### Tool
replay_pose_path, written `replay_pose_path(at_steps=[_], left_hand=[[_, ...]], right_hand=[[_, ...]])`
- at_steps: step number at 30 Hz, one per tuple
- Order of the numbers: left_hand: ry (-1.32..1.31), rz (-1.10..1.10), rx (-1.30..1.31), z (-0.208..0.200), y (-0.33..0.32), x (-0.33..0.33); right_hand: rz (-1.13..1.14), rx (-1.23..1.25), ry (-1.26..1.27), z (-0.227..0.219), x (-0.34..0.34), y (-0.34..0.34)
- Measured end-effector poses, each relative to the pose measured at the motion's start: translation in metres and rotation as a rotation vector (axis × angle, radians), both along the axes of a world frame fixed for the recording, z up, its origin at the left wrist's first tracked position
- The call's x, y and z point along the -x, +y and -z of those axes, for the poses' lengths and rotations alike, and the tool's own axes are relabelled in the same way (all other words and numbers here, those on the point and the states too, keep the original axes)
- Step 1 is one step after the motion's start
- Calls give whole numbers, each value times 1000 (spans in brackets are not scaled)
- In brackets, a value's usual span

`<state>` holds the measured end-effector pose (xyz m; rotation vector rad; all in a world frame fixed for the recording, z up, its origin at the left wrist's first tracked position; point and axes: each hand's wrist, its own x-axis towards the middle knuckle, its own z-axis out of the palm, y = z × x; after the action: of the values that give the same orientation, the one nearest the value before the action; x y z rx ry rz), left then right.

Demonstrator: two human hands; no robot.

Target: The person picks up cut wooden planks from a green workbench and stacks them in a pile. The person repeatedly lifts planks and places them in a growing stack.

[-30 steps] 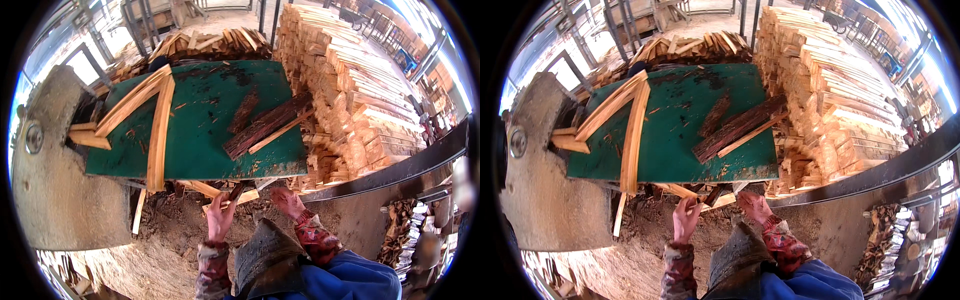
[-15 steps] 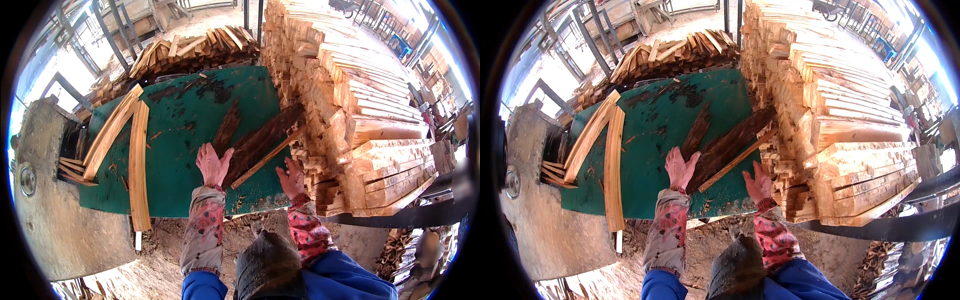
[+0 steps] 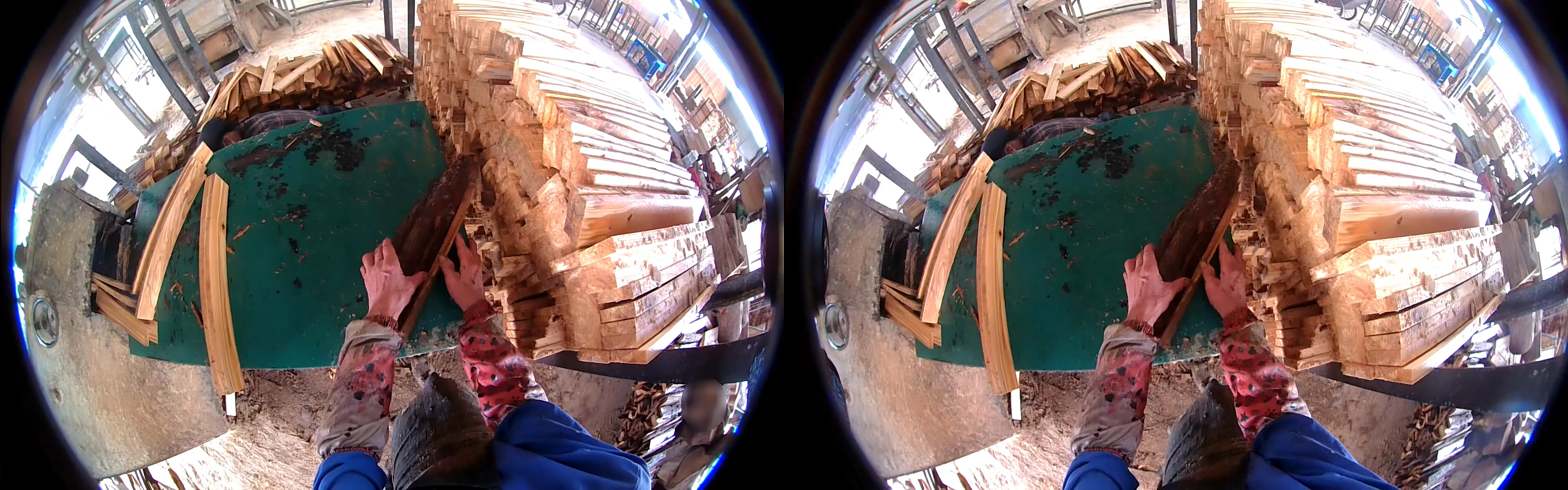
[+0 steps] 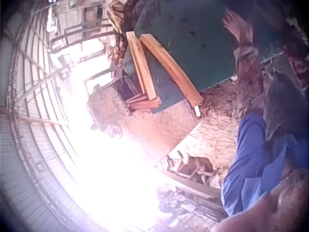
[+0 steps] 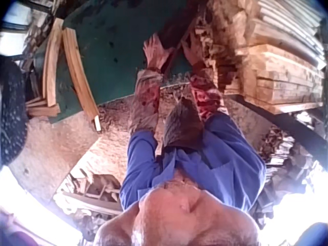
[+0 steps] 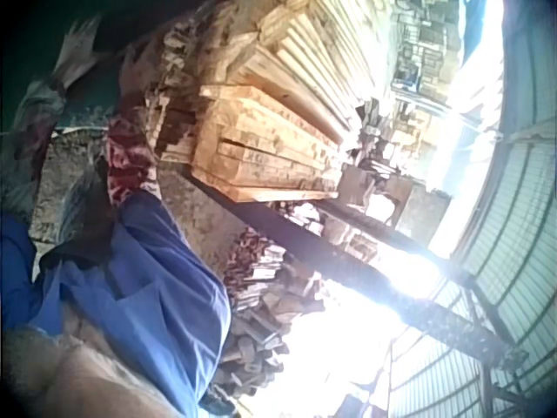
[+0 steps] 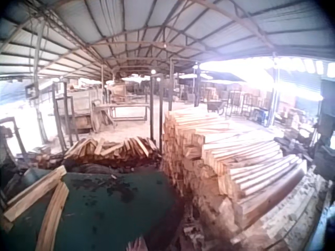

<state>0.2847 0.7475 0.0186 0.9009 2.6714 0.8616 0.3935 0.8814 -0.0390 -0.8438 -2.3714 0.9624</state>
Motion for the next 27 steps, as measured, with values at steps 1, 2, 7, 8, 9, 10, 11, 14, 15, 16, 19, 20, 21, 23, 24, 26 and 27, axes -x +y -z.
replay_pose_path(at_steps=[1, 2, 7, 8, 9, 10, 11, 14, 15, 16, 19, 20, 21, 23, 24, 26, 27], left_hand=[[-14, -10, 19, -1, -4, -3], [-28, -19, 37, -1, -6, -8], [-127, -98, -110, 9, -23, -42], [-134, -120, -179, 13, -28, -48], [-142, -141, -248, 20, -33, -54], [-150, -165, -316, 24, -38, -61], [-161, -171, -336, 19, -41, -67], [-247, -237, -518, 34, -59, -82], [-320, -240, -587, 41, -65, -86], [-394, -239, -657, 42, -67, -90], [-499, -271, -738, 34, -78, -101], [-516, -286, -743, 29, -82, -104], [-399, -288, -645, 42, -86, -103], [-546, -260, -693, 43, -94, -101], [-619, -246, -716, 43, -98, -101], [-776, -247, -789, 42, -108, -101], [-854, -248, -825, 42, -112, -102]], right_hand=[[-3, -21, -5, -1, 0, -4], [-6, -42, -9, -1, -1, -9], [-88, 5, 82, -7, -20, -35], [-103, 33, 105, -7, -24, -42], [-104, 25, 132, -8, -30, -49], [-98, 50, 130, -12, -38, -58], [-87, 72, 127, -13, -46, -67], [-94, 154, 103, -22, -71, -89], [-92, 270, 107, -26, -79, -97], [-86, 384, 111, -27, -89, -102], [-90, 419, 137, -12, -107, -103], [-82, 445, 123, -12, -110, -104], [-78, 452, 109, -11, -112, -103], [-61, 569, 111, -11, -113, -104], [-52, 627, 113, -10, -115, -104], [-77, 775, 112, -19, -116, -109], [-97, 906, 95, -25, -119, -109]])
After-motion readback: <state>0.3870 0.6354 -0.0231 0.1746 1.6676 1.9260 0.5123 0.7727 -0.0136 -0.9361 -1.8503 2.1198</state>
